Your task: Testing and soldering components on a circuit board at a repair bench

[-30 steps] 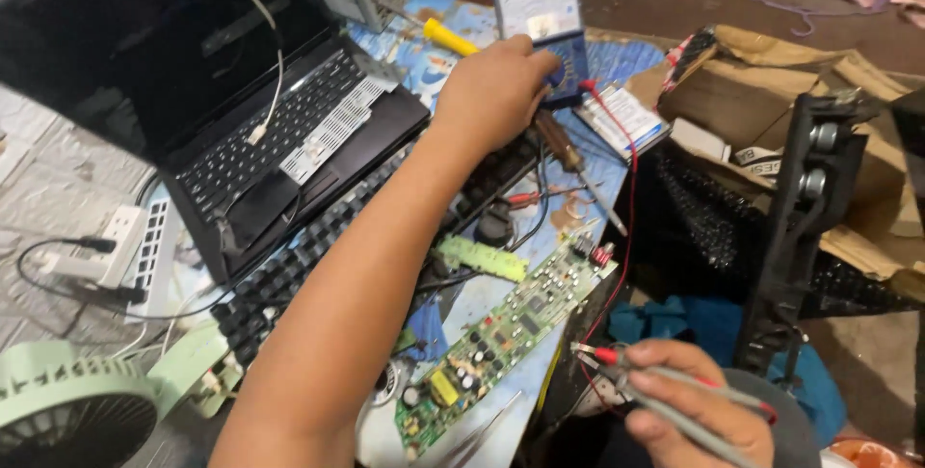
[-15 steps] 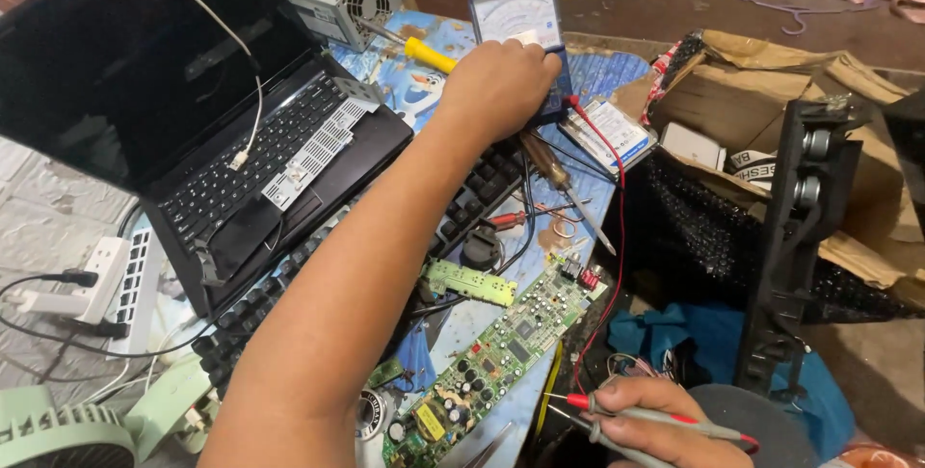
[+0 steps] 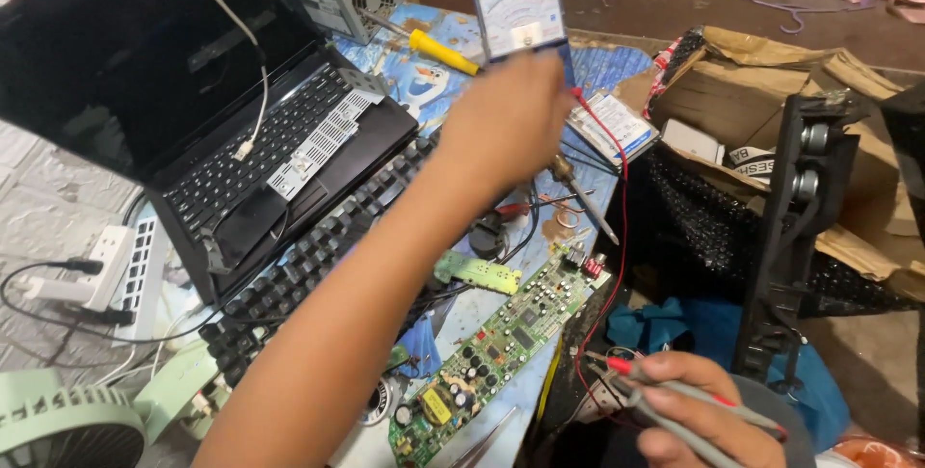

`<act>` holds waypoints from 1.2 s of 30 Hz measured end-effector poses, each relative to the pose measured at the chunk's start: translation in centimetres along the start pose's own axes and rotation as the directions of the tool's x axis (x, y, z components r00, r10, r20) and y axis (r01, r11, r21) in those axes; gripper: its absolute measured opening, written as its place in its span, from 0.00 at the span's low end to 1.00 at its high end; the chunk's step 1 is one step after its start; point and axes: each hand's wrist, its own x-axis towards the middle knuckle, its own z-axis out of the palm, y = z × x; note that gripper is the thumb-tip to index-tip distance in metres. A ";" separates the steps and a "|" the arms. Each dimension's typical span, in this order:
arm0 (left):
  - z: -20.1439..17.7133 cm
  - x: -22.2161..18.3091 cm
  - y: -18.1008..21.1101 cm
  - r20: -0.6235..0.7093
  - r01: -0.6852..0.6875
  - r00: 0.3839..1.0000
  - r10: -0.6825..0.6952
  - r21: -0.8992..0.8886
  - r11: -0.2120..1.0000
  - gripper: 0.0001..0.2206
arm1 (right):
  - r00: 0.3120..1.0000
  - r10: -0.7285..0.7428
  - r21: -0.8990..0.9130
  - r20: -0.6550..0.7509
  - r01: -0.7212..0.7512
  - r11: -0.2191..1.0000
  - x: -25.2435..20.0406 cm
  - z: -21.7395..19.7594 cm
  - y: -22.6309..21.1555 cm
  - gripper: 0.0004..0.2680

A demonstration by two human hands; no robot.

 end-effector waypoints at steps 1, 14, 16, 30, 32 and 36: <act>-2.5 -2.6 2.1 0.213 0.167 0.968 -0.133 -0.149 0.975 0.13 | 0.998 -0.001 -0.050 -0.058 -0.002 0.999 -0.2 0.1 -0.4 0.15; -1.0 -23.1 7.0 0.270 -0.043 0.945 0.183 -0.451 0.891 0.17 | 0.969 -0.043 0.215 -0.243 0.097 0.972 -2.2 4.2 -1.3 0.10; -0.7 -23.8 6.9 0.211 -0.102 0.947 0.242 -0.516 0.850 0.19 | 0.964 -0.140 0.210 -0.224 0.188 0.959 -2.4 4.2 -0.7 0.09; 0.6 -26.5 8.0 0.099 -0.005 0.983 0.153 -0.824 0.567 0.18 | 0.953 -0.223 0.148 -0.206 0.255 0.955 -2.8 3.9 -0.5 0.08; 1.0 -26.2 7.7 0.067 -0.058 0.980 0.185 -0.800 0.597 0.18 | 0.929 -0.305 0.129 -0.208 0.336 0.933 -1.8 3.9 0.8 0.08; 2.3 -25.7 6.5 -0.230 -0.445 0.894 0.385 -0.357 0.821 0.19 | 0.755 -0.642 0.146 -0.136 0.656 0.740 -0.4 3.5 3.4 0.07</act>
